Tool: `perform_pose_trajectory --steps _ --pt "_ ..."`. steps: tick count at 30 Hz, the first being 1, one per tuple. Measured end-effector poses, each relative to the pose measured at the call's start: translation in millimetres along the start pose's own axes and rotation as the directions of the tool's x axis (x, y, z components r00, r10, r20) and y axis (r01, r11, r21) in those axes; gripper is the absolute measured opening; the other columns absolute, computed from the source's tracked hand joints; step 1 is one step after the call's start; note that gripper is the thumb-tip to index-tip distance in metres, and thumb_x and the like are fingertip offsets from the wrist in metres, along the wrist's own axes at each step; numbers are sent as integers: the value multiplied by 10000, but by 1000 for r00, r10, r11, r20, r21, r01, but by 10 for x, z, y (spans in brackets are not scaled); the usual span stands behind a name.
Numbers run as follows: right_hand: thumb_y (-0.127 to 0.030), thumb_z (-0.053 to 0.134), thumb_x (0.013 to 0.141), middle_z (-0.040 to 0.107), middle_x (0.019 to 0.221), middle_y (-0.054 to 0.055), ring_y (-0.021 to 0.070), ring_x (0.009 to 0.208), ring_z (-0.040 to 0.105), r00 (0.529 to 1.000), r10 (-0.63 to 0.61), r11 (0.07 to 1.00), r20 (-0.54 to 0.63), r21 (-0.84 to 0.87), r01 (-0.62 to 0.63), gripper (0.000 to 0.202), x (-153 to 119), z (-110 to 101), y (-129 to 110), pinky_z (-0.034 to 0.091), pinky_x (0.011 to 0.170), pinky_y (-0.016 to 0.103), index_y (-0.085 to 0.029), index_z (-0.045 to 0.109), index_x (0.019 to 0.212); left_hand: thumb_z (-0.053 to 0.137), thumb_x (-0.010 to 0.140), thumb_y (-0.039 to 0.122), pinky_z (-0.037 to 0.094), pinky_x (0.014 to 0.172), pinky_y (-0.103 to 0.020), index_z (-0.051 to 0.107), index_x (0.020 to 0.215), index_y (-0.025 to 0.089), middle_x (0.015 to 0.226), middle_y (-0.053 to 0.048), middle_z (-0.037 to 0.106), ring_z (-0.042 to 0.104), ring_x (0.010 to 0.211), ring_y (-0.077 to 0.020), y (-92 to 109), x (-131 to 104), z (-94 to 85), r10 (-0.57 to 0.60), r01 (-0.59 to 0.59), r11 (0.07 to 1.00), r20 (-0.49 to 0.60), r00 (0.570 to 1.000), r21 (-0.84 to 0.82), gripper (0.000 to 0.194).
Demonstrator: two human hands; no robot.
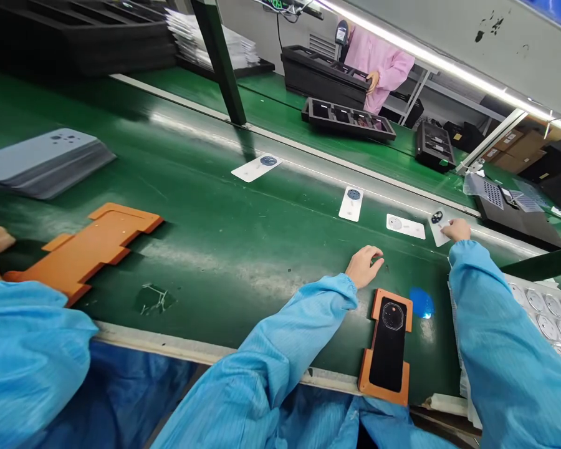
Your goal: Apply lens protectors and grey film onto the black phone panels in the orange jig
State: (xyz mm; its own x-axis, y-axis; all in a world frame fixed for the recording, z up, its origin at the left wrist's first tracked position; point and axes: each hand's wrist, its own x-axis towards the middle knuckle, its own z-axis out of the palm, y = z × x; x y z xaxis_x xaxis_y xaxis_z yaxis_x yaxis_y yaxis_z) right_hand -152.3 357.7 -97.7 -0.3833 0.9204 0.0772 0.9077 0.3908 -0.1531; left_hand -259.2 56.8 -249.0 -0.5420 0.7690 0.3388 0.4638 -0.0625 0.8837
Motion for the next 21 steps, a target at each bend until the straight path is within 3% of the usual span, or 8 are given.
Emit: perform_pose_trajectory --steps 3,5,9,11,13,15,17,21 --pt "-304 722 796 760 1020 133 306 1061 686 981 -189 982 34 -8 189 268 -287 -296 -55 508 929 369 -170 776 1021 638 966 288 484 1145 -486 558 1376 170 1381 -162 614 571 1323 -288 58 -7 -30 74 -61 994 -146 986 95 435" --pt "-343 705 833 780 1020 77 278 1023 701 901 -427 904 75 21 427 223 -674 -420 -68 509 903 346 -227 789 1004 708 935 368 391 1220 -554 460 1494 146 1500 -213 528 470 1447 -340 159 -15 -60 153 -105 974 -243 958 199 650" --pt "-355 626 929 781 921 48 236 840 712 460 -883 469 96 121 875 191 -1610 -552 -60 518 735 336 -274 787 994 787 882 429 401 1181 -555 643 1363 193 1390 -179 647 523 1390 -365 437 -48 -78 244 -226 938 -37 969 264 555" --pt "-348 615 950 781 908 47 232 834 713 386 -921 389 52 147 909 192 -1870 -659 -51 529 734 341 -281 782 1018 746 918 370 477 1093 -488 777 1099 226 1121 -115 761 646 1195 -311 535 -82 -60 242 -264 953 155 958 146 233" --pt "-391 644 947 793 985 49 236 889 725 467 -883 456 -43 148 877 205 -1861 -821 30 549 781 351 -281 780 1054 740 916 347 538 985 -423 808 928 226 955 -81 783 701 1019 -265 559 -113 -61 133 -133 991 153 979 -5 140" --pt "-434 655 941 796 1049 49 239 927 732 635 -760 621 -139 131 773 245 -1646 -1007 264 558 812 355 -272 782 1074 817 834 392 576 891 -394 820 910 200 939 -79 797 725 937 -260 507 -111 -103 -112 113 975 11 994 -189 206" --pt "-435 648 933 795 1028 52 239 899 730 783 -603 781 -154 88 619 259 -1383 -1151 641 550 803 354 -250 788 1047 915 694 454 600 840 -389 823 928 164 958 -88 809 744 909 -271 413 -70 -173 -334 278 865 -65 940 -419 384" --pt "-420 726 840 778 922 89 231 802 691 916 -385 918 108 -60 393 243 -1100 -1099 1401 487 721 333 -189 778 894 1021 436 477 622 867 -394 814 937 131 1021 -110 814 761 952 -279 277 2 -275 -475 303 639 -52 879 -707 644"
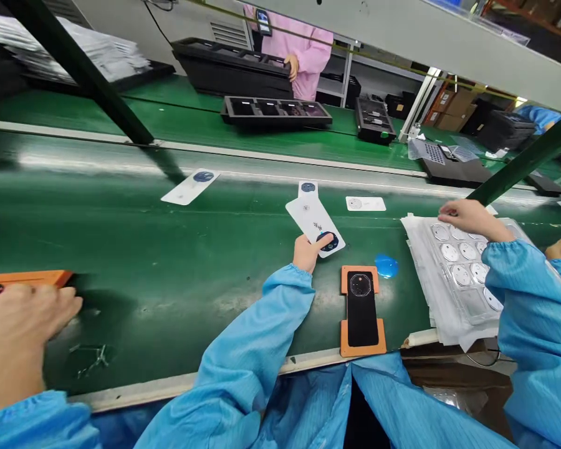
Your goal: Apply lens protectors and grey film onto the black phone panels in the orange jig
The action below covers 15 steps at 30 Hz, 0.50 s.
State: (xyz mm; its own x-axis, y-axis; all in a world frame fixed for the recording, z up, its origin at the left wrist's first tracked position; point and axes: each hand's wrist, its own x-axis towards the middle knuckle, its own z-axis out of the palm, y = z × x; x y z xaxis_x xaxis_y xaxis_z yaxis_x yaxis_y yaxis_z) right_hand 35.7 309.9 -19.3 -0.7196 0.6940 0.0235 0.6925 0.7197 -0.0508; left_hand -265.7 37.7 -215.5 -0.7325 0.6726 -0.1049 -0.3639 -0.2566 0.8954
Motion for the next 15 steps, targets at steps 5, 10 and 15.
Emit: perform_pose_trajectory --steps 5,10,15 --pt "-533 858 694 694 783 61 180 652 607 996 64 998 68 -4 -64 392 -109 413 309 446 626 311 -191 685 775 1028 419 491 622 885 -411 811 926 118 1001 -132 814 769 933 -283 -49 -39 22 -28 28 1000 11 1000 -4 666" --pt "-659 802 750 679 752 75 185 607 602 993 114 992 -6 57 -114 479 -212 416 299 442 564 327 -246 576 841 999 468 544 619 866 -392 811 934 126 1026 -132 814 768 951 -286 -101 -49 17 -26 26 999 -2 1000 21 653" --pt "-454 579 954 743 857 69 260 678 684 978 39 994 -206 111 -16 257 -741 369 -278 517 633 394 -253 619 1109 998 482 456 605 829 -359 813 916 126 955 -101 812 758 890 -258 -131 -34 -29 -58 61 997 -57 997 52 576"
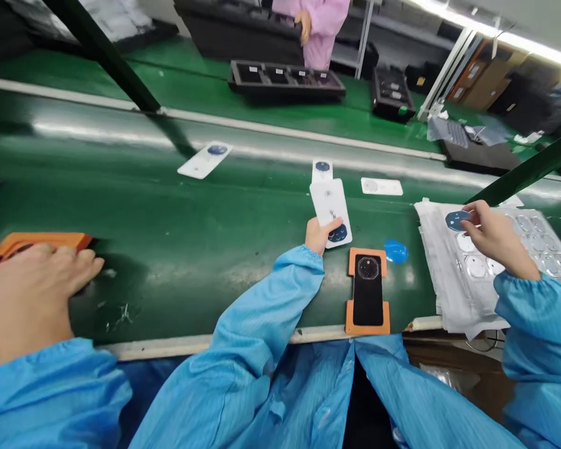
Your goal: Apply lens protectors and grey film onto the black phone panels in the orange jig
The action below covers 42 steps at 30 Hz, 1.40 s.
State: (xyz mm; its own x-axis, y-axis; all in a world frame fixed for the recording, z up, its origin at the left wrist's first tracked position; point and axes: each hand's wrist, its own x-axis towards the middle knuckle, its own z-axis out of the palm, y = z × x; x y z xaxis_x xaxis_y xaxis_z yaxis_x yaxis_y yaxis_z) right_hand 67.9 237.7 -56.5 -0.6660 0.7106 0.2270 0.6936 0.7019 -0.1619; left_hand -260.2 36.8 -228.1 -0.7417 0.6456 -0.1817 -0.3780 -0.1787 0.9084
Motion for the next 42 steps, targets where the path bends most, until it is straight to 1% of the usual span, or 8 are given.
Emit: perform_pose_trajectory --steps 3,7,13,24,28,32,35,42 --pt "-397 589 980 784 982 57 254 778 742 985 -175 969 -6 178 173 271 -432 183 -571 594 716 406 -288 675 1212 983 520 414 592 820 -341 811 903 121 939 -93 805 746 865 -236 -22 9 3 10 -10 1000 15 1000 21 512" --pt "-296 569 1031 811 1056 54 248 896 778 935 -341 908 -94 222 354 230 -834 781 -1153 634 799 404 -297 745 1179 975 557 406 578 768 -332 804 895 114 854 -75 779 724 816 -224 -12 3 21 -25 23 999 45 999 32 478" --pt "-170 522 1043 772 1251 76 278 1187 730 883 -463 835 -76 299 463 357 -1032 1461 -1324 611 1061 476 -296 737 1298 960 630 449 569 760 -302 806 944 106 837 -56 767 720 813 -212 -13 2 31 -5 5 1000 -2 1000 13 490" --pt "-229 596 1019 798 1144 59 280 1011 753 859 -506 816 -75 282 505 222 -915 1332 -1385 622 898 487 -300 763 1146 989 549 481 600 814 -340 810 914 123 929 -67 800 746 890 -249 -14 -59 53 55 -56 998 88 995 9 541" --pt "-303 600 1020 804 1082 58 254 958 759 922 -370 806 -114 455 379 170 -618 1268 -1620 632 872 440 -289 764 1066 984 541 556 594 782 -322 800 916 123 935 -71 798 746 865 -233 -17 -174 128 60 -60 998 85 995 4 601" --pt "-387 622 990 768 993 53 217 832 748 989 -134 726 -58 674 138 153 -351 1412 -1872 660 754 374 -279 723 1026 824 719 732 562 683 -275 774 878 131 835 -61 774 722 766 -189 -31 -281 195 87 -93 991 63 994 101 624" --pt "-383 626 974 720 998 64 216 896 727 990 -22 696 -138 709 114 134 -266 1541 -1929 665 796 364 -264 689 979 647 830 825 590 829 -305 778 957 140 969 -92 796 751 924 -226 -3 -378 225 181 -203 969 157 971 139 709" --pt "-347 649 977 701 915 47 203 884 694 962 71 739 -262 662 126 136 -265 1546 -1811 640 761 344 -255 673 878 636 926 711 542 1089 -384 792 1123 156 1177 -111 788 721 1189 -283 -64 -556 238 263 -329 926 311 913 184 610"
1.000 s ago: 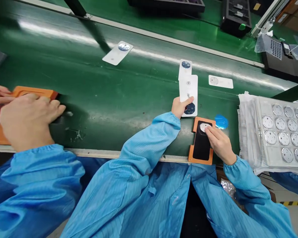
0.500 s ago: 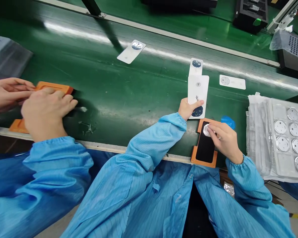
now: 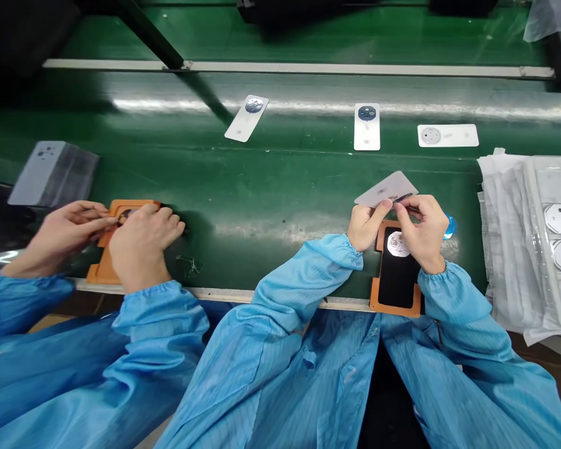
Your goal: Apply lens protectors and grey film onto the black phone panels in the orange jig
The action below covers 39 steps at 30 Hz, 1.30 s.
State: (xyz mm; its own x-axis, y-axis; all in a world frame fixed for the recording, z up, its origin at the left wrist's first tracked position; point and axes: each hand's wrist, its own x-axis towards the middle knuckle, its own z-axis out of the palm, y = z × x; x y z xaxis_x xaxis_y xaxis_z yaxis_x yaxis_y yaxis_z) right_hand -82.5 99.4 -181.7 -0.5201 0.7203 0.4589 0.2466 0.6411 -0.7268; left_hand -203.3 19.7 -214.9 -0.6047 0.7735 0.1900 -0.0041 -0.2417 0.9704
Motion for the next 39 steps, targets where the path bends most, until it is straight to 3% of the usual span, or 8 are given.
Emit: perform_pose_trajectory --steps 6,12,21,28,33,37,39 --pt "-280 655 971 707 873 33 178 821 690 996 -44 998 -77 35 47 120 -5 9 21 607 714 321 -229 675 865 612 995 601 540 1090 -362 765 1192 168 1089 -79 788 730 1149 -251 -146 -88 1 109 -113 990 55 993 89 500" --pt "-245 639 954 700 878 35 179 817 691 996 -39 997 -76 59 44 93 -20 6 55 607 718 325 -225 668 869 601 1016 558 595 1010 -340 760 1225 173 1229 -94 782 754 1136 -246 -80 -91 20 163 -172 977 81 983 125 466" --pt "-256 602 945 703 905 39 179 831 695 998 14 999 -62 51 -10 100 -13 -3 72 613 719 331 -224 661 871 600 1040 458 579 1096 -368 774 1221 192 1275 -85 772 728 1228 -239 -55 -75 14 294 -312 930 116 949 193 366" --pt "-286 598 944 693 895 29 190 853 685 999 19 999 -49 29 -17 89 -8 -10 93 600 754 352 -237 624 875 583 1055 376 576 1119 -359 725 1347 190 1369 -90 728 705 1280 -239 -44 -103 -2 345 -389 888 202 916 244 373" --pt "-220 573 881 652 827 13 181 782 629 998 8 997 -67 -70 -13 90 32 -7 151 541 723 344 -244 558 796 568 1058 418 626 1041 -334 766 1286 176 1268 -78 776 756 1181 -253 -87 -132 32 321 -352 902 157 934 249 386" --pt "-187 581 828 654 794 -1 158 697 589 993 64 994 -95 -86 -72 95 79 -68 197 503 653 315 -239 557 752 562 1033 556 657 958 -350 806 1174 164 1135 -90 814 788 1080 -259 -198 -133 60 165 -162 956 11 986 243 483" --pt "-203 587 850 677 798 2 159 708 620 993 73 996 -95 -47 -77 85 81 -93 185 522 665 314 -232 600 771 558 1020 602 660 948 -364 816 1126 153 1119 -105 816 791 1064 -268 -239 -122 67 117 -99 964 -58 991 246 529"
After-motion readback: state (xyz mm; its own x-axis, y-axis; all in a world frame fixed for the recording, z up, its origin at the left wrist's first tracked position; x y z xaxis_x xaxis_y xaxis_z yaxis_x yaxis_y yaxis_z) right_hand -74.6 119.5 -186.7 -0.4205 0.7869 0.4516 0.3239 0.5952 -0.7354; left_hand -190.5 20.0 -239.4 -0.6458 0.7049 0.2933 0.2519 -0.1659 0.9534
